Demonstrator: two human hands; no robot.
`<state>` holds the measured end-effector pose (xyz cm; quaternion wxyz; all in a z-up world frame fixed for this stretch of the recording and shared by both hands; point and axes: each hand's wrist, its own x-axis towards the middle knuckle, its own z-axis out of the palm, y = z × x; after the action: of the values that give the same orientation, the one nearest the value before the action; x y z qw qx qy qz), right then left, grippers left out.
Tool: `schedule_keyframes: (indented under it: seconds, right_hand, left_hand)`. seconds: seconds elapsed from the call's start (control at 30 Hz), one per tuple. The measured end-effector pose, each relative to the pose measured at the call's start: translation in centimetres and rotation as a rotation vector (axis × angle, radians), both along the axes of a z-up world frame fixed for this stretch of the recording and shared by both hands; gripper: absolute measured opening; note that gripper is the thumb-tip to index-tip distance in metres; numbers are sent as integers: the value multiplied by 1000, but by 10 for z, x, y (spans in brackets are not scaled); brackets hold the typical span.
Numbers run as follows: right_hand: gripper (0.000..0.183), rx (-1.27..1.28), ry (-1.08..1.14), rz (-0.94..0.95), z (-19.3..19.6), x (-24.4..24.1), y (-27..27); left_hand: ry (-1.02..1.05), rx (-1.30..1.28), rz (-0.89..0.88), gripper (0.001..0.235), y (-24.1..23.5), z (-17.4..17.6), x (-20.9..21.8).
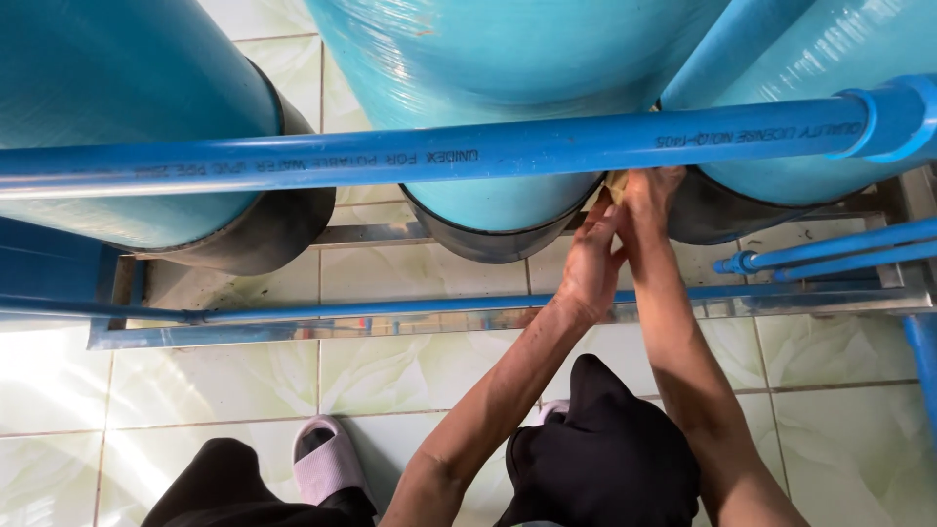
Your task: Cleaning the pipes and tanks of a water filtration system with a cloth.
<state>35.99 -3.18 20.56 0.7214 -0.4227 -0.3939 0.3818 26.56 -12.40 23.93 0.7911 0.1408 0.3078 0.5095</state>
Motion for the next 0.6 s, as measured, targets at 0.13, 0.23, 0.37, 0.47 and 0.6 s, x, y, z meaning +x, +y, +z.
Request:
schedule_keyframes:
  seconds: [0.13,0.23,0.37,0.47,0.6]
  right_hand:
    - [19,-104,-144,-99,36,-38,-54]
    - [26,-61,-212,-162,44,-69,-97]
    - [25,83,-123,-147,19,-79,-102]
    - [21,89,-109,-181,20,-71,-81]
    - [32,-34,-32,-121,-10,-30,-38]
  left_hand:
    - [-60,32,15,59,-36,-7,-27]
    - [-112,-83,88,57,-66,-29,-41]
    - [-113,-118,117,64,-74,-26,-46]
    - [-117,-127,124,63,-54,-26,-37]
    - [-82,-1,107,60,-40,-37,-13]
